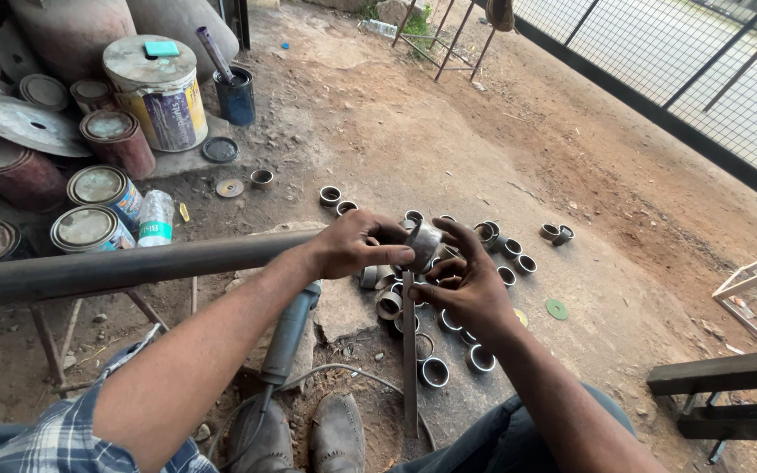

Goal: The person uses an angle grinder and a metal file to smooth the end of a long metal pipe and then fits a small metal ring onto the end.

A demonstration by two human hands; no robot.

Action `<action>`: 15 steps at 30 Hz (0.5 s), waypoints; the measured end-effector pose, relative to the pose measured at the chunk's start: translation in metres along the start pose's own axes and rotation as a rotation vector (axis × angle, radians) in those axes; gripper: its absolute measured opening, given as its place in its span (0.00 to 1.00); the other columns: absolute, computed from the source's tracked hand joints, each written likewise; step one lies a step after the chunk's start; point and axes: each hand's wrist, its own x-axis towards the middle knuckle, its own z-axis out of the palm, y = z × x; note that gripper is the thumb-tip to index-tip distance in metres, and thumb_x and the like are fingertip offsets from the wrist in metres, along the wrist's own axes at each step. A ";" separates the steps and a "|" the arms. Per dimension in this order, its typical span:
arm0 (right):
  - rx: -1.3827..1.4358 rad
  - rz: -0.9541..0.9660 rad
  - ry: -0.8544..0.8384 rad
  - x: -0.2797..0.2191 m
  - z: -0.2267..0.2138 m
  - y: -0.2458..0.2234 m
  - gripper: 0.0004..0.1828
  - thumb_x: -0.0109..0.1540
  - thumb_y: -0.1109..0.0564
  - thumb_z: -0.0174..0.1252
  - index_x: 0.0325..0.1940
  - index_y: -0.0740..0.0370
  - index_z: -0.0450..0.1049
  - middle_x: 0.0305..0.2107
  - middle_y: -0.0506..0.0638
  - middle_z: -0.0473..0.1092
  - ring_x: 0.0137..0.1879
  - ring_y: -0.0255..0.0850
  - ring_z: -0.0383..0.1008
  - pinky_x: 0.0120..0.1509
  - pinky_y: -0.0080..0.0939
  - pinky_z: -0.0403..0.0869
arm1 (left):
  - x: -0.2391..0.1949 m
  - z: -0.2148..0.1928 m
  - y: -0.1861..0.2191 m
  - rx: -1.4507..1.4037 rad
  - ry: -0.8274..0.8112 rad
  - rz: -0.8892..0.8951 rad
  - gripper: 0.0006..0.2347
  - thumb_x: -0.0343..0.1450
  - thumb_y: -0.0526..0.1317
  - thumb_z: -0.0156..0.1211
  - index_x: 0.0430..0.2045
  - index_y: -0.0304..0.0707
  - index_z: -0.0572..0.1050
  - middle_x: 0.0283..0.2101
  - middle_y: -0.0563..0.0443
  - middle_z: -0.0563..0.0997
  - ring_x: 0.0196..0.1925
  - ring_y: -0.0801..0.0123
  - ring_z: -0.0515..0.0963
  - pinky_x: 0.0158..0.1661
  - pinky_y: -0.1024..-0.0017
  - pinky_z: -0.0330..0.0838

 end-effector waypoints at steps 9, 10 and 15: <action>0.075 0.098 0.021 -0.001 -0.005 0.003 0.42 0.52 0.59 0.70 0.69 0.59 0.61 0.45 0.64 0.75 0.47 0.40 0.80 0.53 0.41 0.81 | 0.005 0.003 0.003 0.050 -0.077 -0.138 0.32 0.65 0.71 0.53 0.38 0.38 0.86 0.35 0.45 0.86 0.41 0.64 0.86 0.42 0.65 0.80; 0.099 0.080 0.026 -0.001 -0.006 0.004 0.41 0.53 0.57 0.69 0.68 0.60 0.61 0.46 0.61 0.74 0.48 0.41 0.79 0.53 0.41 0.80 | 0.005 0.002 0.005 0.053 -0.086 -0.148 0.33 0.66 0.71 0.54 0.39 0.38 0.86 0.36 0.45 0.86 0.42 0.64 0.86 0.44 0.64 0.80; 0.163 0.041 0.009 0.001 -0.014 0.013 0.35 0.59 0.47 0.62 0.65 0.67 0.66 0.45 0.60 0.73 0.45 0.42 0.74 0.48 0.40 0.75 | 0.003 0.004 0.017 0.199 0.042 0.008 0.42 0.57 0.58 0.74 0.66 0.48 0.62 0.54 0.45 0.78 0.50 0.61 0.84 0.46 0.61 0.85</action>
